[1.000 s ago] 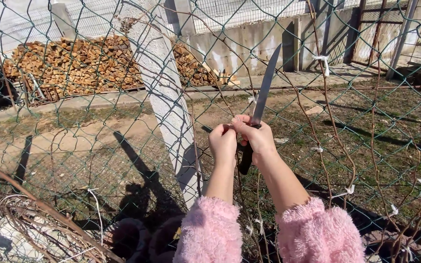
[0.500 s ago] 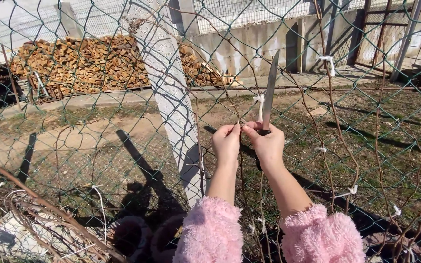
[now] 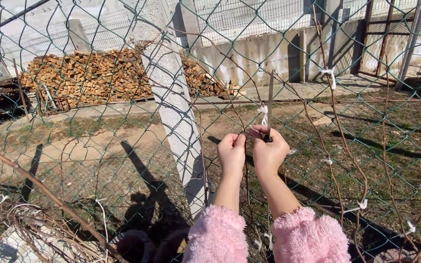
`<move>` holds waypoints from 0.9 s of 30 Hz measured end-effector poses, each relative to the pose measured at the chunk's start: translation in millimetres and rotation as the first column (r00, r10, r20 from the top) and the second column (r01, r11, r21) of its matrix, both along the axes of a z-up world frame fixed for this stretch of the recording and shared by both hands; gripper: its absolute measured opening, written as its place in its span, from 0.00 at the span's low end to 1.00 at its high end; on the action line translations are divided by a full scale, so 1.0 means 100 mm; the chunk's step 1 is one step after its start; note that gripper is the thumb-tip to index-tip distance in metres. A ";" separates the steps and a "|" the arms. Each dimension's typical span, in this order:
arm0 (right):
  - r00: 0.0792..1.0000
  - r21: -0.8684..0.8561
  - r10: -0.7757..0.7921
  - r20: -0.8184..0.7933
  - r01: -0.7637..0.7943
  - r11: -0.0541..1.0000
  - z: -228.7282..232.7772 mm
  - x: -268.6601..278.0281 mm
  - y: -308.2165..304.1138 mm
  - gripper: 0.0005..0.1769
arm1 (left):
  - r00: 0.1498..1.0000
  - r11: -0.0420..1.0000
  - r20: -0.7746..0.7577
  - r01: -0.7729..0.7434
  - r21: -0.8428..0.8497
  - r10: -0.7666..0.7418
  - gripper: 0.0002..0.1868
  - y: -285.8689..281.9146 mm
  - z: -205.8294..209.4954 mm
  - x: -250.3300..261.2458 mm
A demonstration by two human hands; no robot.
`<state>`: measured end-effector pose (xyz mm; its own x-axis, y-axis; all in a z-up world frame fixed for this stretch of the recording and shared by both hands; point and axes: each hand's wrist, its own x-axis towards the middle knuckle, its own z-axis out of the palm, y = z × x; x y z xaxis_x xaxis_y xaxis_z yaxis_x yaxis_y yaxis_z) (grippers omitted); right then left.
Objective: The person removes white string ties from dormant vines growing on a wire fence, pulling the knots apart by hand and using a knife to cut some ties, working along the fence and gathering the removed strings.
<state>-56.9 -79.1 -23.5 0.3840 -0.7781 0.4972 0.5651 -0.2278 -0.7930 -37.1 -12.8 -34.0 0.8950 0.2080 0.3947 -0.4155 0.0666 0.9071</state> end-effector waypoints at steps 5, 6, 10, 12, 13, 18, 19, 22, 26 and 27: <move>1.000 0.098 -0.002 -0.007 0.003 0.995 0.13 0.16 -0.07 0.08 | 0.998 0.986 0.002 -0.068 0.150 0.068 0.09 0.13 -0.11 0.15; 1.000 0.109 -0.003 -0.018 0.005 0.994 0.17 0.17 -0.07 0.08 | 0.993 0.976 -0.017 -0.108 0.188 0.113 0.09 0.17 -0.11 0.15; 0.999 0.105 0.002 -0.042 0.002 0.995 0.17 0.20 -0.09 0.08 | 0.989 0.969 0.059 -0.146 0.200 0.137 0.09 0.16 -0.22 0.23; 0.998 0.125 -0.012 -0.063 0.020 0.992 0.13 0.22 -0.10 0.08 | 0.980 0.959 0.099 -0.189 0.213 0.171 0.09 0.13 -0.24 0.19; 0.998 0.127 -0.012 -0.061 0.020 0.992 0.17 0.19 -0.07 0.08 | 0.980 0.958 0.101 -0.189 0.215 0.170 0.09 0.14 -0.25 0.26; 0.998 0.130 0.068 -0.002 -0.067 0.989 0.17 0.00 -0.07 0.08 | 0.990 0.984 0.090 -0.120 0.133 0.109 0.07 0.12 -0.30 0.20; 0.998 0.129 0.069 -0.008 -0.067 0.989 0.13 -0.06 -0.05 0.08 | 0.990 0.984 0.084 -0.120 0.132 0.110 0.07 0.13 -0.23 0.12; 0.995 -0.005 0.063 0.075 -0.062 0.998 0.06 -0.25 0.00 0.11 | 0.993 1.000 -0.121 0.015 0.016 -0.013 0.06 0.13 -0.09 -0.12; 0.997 -0.163 0.080 0.018 -0.076 0.984 -0.05 -0.37 -0.03 0.13 | 0.939 0.952 -0.240 0.186 -0.244 -0.245 0.12 0.12 0.00 -0.31; 0.996 -0.187 0.080 -0.027 -0.084 0.979 -0.10 -0.36 -0.05 0.13 | 0.902 0.893 -0.233 0.268 -0.361 -0.364 0.13 0.13 0.03 -0.33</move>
